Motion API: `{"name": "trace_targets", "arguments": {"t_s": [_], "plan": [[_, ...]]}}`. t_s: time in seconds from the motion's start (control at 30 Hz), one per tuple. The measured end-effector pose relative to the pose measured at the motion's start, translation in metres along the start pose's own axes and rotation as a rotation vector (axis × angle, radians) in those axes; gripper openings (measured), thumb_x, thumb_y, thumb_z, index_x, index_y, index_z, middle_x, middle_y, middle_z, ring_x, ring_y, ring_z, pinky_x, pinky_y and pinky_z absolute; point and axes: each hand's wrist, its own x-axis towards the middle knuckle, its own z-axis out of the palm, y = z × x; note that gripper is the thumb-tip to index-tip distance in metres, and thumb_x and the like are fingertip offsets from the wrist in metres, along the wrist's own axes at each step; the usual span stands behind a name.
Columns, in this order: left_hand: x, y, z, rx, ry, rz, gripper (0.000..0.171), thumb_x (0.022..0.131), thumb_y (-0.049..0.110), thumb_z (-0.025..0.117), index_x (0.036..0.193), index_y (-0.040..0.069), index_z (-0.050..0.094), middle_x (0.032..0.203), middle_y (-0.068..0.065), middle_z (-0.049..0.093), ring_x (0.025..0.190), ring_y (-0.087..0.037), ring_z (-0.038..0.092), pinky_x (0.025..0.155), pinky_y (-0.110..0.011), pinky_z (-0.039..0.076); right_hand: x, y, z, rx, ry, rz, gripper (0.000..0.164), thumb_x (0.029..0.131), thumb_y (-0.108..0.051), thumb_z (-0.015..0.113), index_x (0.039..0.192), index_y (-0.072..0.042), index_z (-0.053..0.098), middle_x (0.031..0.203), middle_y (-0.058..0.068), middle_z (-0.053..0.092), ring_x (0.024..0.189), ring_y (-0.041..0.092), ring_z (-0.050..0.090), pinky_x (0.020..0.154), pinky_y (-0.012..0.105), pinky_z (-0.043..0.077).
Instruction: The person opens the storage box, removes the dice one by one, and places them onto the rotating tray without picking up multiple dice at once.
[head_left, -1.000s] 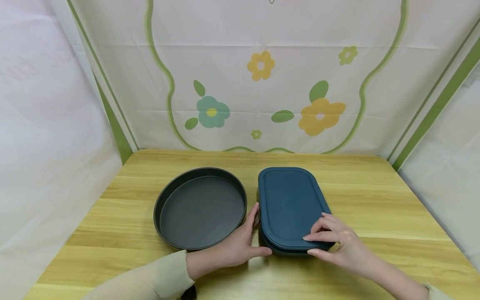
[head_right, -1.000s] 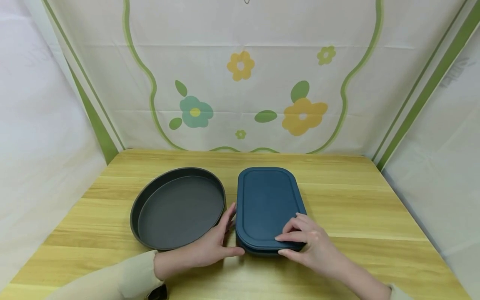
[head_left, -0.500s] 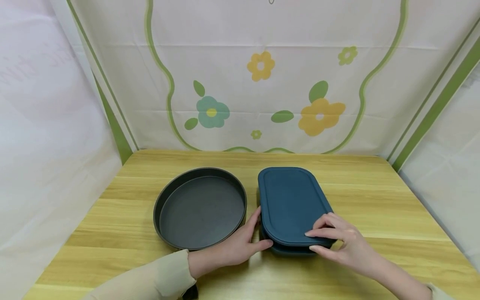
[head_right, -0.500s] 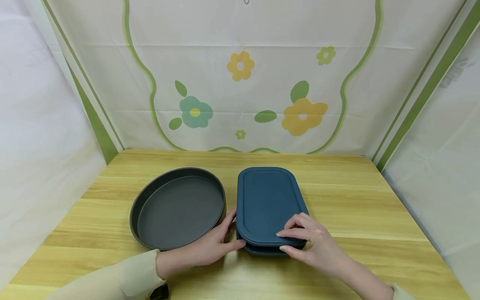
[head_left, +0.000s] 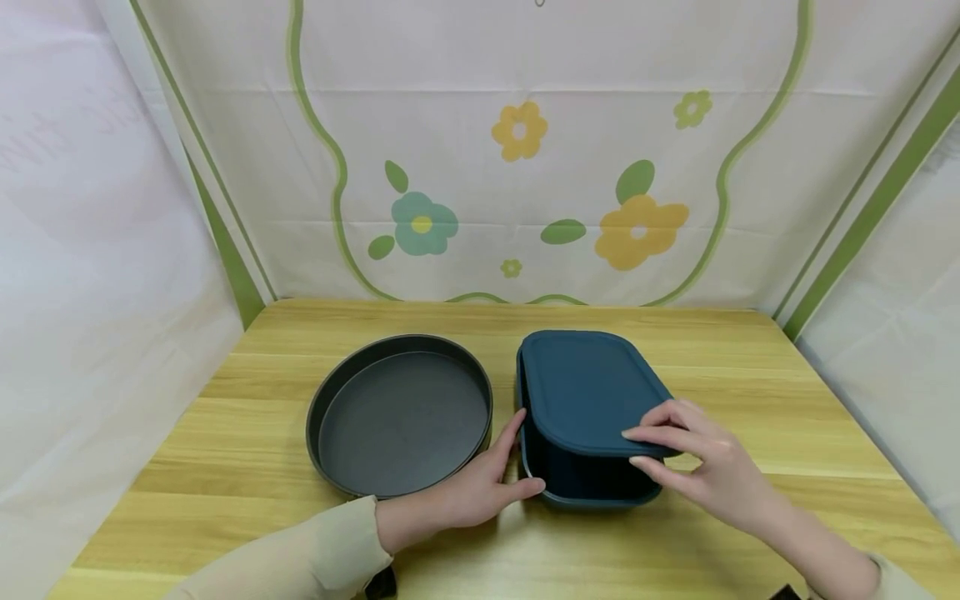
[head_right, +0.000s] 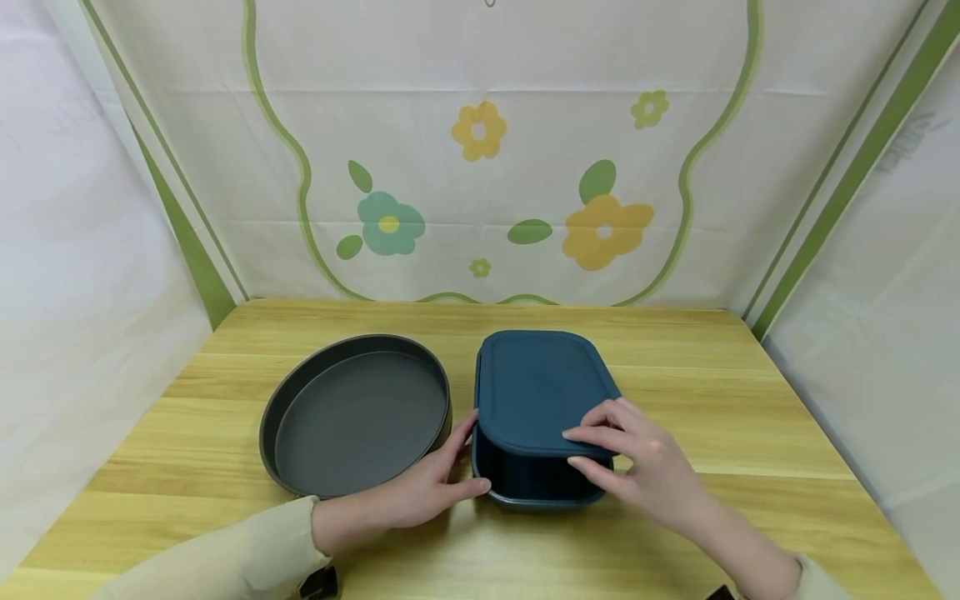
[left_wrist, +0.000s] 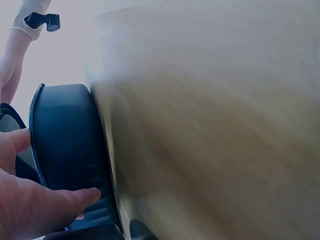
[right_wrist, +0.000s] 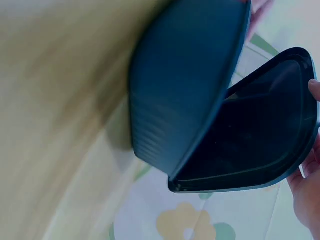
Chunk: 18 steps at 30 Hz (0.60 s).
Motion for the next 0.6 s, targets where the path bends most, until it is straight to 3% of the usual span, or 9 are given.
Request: {"name": "trace_targets", "arguments": {"t_s": [0.17,0.33,0.43,0.6], "plan": [[0.001,0.000,0.001,0.002,0.011,-0.008,0.088,0.097,0.036,0.061,0.157,0.020,-0.002,0.158,-0.012,0.021,0.141,-0.024,0.027,0.111,-0.047,0.025,0.005,0.007,-0.005,-0.057,0.010,0.031,0.037,0.095,-0.037,0.062,0.093,-0.002,0.074,0.088,0.005,0.060,0.085,0.011,0.051,0.072,0.014,0.040],[0.002,0.000,0.001,0.000,0.011,-0.009,0.088,0.097,0.034,0.061,0.157,0.019,-0.001,0.158,-0.011,0.019,0.141,-0.024,0.027,0.111,-0.047,0.024,-0.003,0.014,-0.011,-0.121,-0.073,0.122,0.037,0.096,-0.043,0.057,0.099,-0.009,0.073,0.096,-0.001,0.063,0.089,0.010,0.055,0.078,0.012,0.042],[0.002,0.000,0.002,-0.003,0.016,-0.010,0.088,0.097,0.034,0.061,0.157,0.019,-0.001,0.159,-0.011,0.019,0.141,-0.024,0.027,0.111,-0.047,0.024,-0.006,0.014,-0.018,-0.169,-0.153,0.190,0.035,0.098,-0.043,0.054,0.106,-0.013,0.069,0.101,-0.004,0.062,0.086,0.006,0.055,0.074,0.011,0.044],[0.002,0.000,0.003,-0.008,0.024,-0.011,0.089,0.096,0.033,0.063,0.157,0.019,0.000,0.159,-0.011,0.017,0.141,-0.024,0.026,0.112,-0.047,0.023,-0.010,0.017,-0.028,-0.209,-0.191,0.223,0.037,0.101,-0.040,0.048,0.116,-0.010,0.062,0.104,-0.007,0.058,0.078,0.000,0.051,0.063,0.011,0.045]]}}
